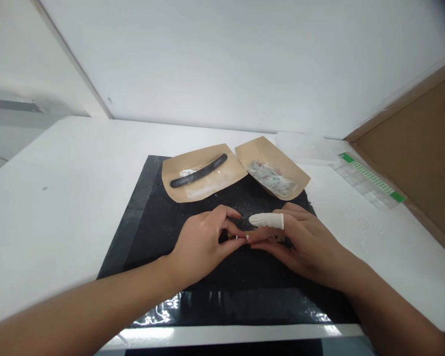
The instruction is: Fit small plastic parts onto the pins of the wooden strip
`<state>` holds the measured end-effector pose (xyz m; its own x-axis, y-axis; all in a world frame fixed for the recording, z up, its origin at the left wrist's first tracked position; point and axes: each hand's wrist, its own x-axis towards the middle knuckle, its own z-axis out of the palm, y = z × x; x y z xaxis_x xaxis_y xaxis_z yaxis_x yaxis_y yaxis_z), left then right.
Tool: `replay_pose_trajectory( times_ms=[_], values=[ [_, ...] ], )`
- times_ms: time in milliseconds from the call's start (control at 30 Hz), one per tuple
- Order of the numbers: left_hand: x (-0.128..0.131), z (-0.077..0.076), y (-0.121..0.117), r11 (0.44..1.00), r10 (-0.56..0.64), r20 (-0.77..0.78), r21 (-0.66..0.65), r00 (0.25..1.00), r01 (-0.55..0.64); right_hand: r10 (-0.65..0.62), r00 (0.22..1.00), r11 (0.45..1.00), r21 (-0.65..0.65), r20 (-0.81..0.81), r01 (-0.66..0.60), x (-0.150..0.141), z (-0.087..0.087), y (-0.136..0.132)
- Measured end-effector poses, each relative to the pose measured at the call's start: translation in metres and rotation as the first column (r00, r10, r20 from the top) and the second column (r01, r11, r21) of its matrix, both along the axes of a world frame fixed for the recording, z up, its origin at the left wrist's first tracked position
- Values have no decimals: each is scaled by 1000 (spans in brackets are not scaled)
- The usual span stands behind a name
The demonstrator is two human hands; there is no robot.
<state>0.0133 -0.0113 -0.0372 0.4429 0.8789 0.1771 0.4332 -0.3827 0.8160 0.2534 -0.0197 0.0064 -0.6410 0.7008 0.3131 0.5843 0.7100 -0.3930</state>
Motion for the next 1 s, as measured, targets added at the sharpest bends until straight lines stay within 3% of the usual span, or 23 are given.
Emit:
replay_pose_trajectory(
  times_ms=[233, 400, 567, 700, 867, 1000],
  values=[
    [0, -1, 1, 1000, -6, -17, -4, 1000, 6, 46, 999, 999, 3, -2, -46, 2, 3, 0],
    [-1, -1, 0, 993, -56, -25, 100, 998, 58, -34, 993, 998, 57, -116, 41, 8, 9, 7],
    [-1, 0, 0, 972, -119, -21, 200, 993, 120, -93, 992, 980, 165, -90, 107, 15, 9, 15],
    [-1, 0, 1, 938, -191, -79, 280, 978, 206, -150, 984, 976, 143, -93, 162, 16, 7, 16],
    [-2, -2, 2, 886, -236, -89, 391, 968, 252, -395, 901, 916, -4, -181, 401, 15, 6, 13],
    [-4, -2, 3, 853, -241, -93, 454, 966, 256, -383, 880, 922, -63, -281, 381, 16, 2, 17]
  ],
)
